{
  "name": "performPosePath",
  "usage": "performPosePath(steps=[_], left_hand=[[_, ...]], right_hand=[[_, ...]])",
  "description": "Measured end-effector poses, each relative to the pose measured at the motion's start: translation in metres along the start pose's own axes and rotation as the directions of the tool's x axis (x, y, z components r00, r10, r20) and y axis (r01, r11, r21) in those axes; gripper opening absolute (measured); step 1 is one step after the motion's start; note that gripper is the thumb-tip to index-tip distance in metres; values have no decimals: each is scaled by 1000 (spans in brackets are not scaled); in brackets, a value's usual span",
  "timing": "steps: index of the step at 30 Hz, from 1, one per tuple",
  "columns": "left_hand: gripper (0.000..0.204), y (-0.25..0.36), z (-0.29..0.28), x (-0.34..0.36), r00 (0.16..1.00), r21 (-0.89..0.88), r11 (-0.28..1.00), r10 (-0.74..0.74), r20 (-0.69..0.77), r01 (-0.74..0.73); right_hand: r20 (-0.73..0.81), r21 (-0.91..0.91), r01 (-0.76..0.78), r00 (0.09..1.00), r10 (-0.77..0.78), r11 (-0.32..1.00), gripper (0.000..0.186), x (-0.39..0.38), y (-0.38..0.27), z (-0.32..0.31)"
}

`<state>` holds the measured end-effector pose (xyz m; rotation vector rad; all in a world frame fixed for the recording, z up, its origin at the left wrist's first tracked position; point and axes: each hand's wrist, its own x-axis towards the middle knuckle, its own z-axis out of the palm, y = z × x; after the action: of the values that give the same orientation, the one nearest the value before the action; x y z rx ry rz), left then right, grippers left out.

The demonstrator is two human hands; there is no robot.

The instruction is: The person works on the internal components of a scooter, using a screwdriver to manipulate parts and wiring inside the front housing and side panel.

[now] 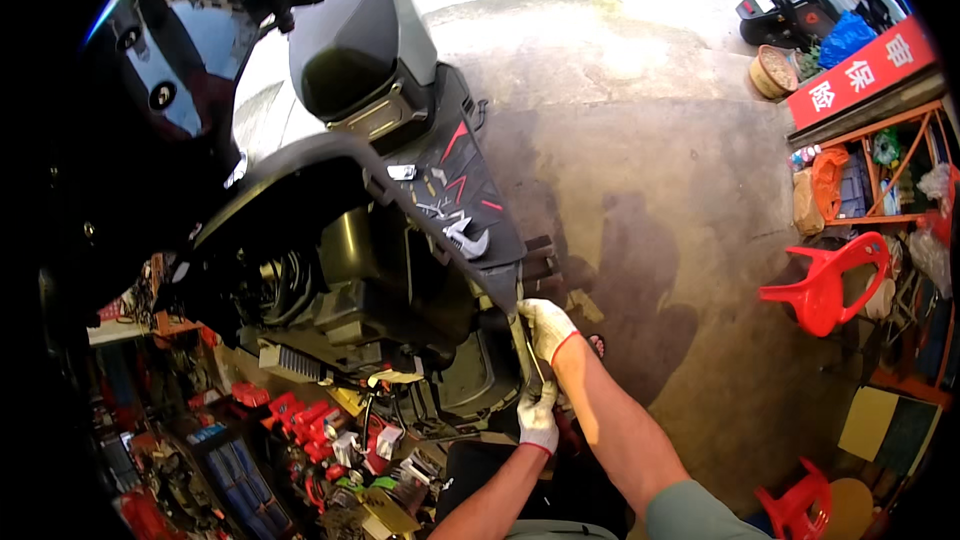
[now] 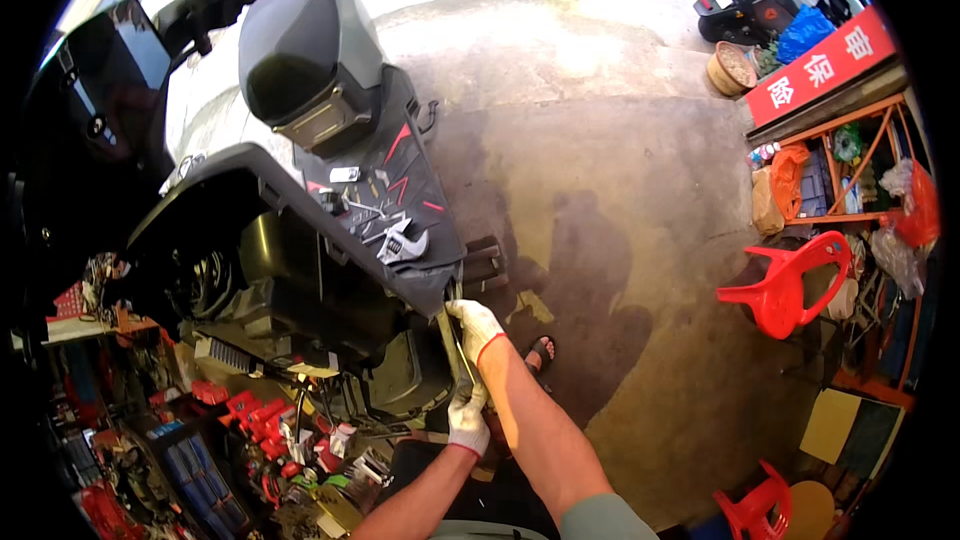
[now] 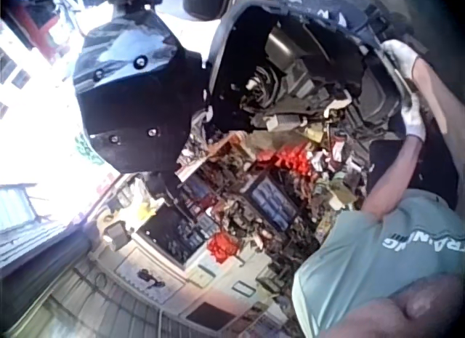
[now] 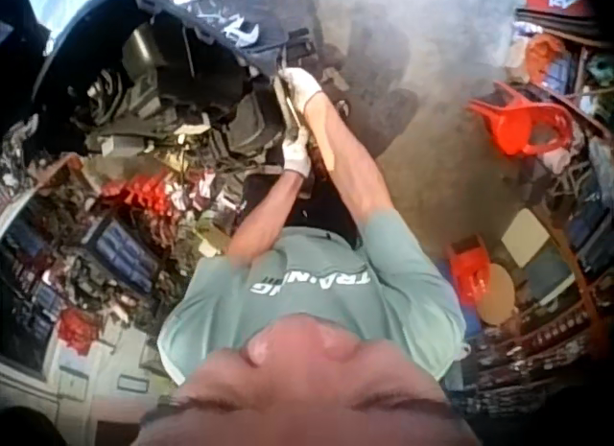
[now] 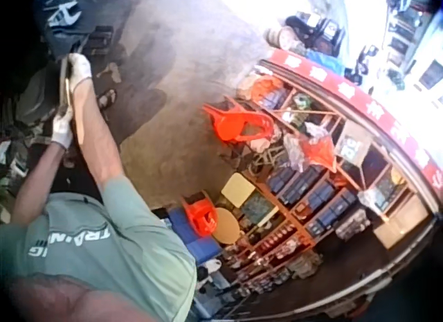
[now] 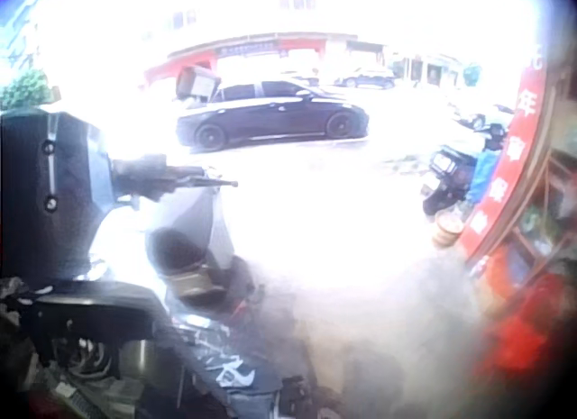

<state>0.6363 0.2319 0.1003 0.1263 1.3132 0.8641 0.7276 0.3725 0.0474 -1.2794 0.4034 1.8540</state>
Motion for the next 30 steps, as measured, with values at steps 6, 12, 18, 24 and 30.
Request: performPosePath(steps=[6,12,18,24,30], left_hand=[[11,-2,-10,1,973,168,973,-127,-192,160],[10,-11,-6,5,994,171,985,9,-109,10],[14,-20,-18,11,992,150,988,-28,-125,47],[17,-5,-8,-2,996,215,974,-53,-65,66],[15,-14,-21,0,997,69,995,-78,6,78]], right_hand=[[58,28,-50,997,48,998,17,1,-2,-6],[102,39,-53,994,49,998,17,9,0,-16],[70,-77,-3,998,8,997,21,-5,-6,0],[37,27,-18,999,17,999,25,-6,-6,4],[50,66,-59,997,55,996,27,0,-3,-3]])
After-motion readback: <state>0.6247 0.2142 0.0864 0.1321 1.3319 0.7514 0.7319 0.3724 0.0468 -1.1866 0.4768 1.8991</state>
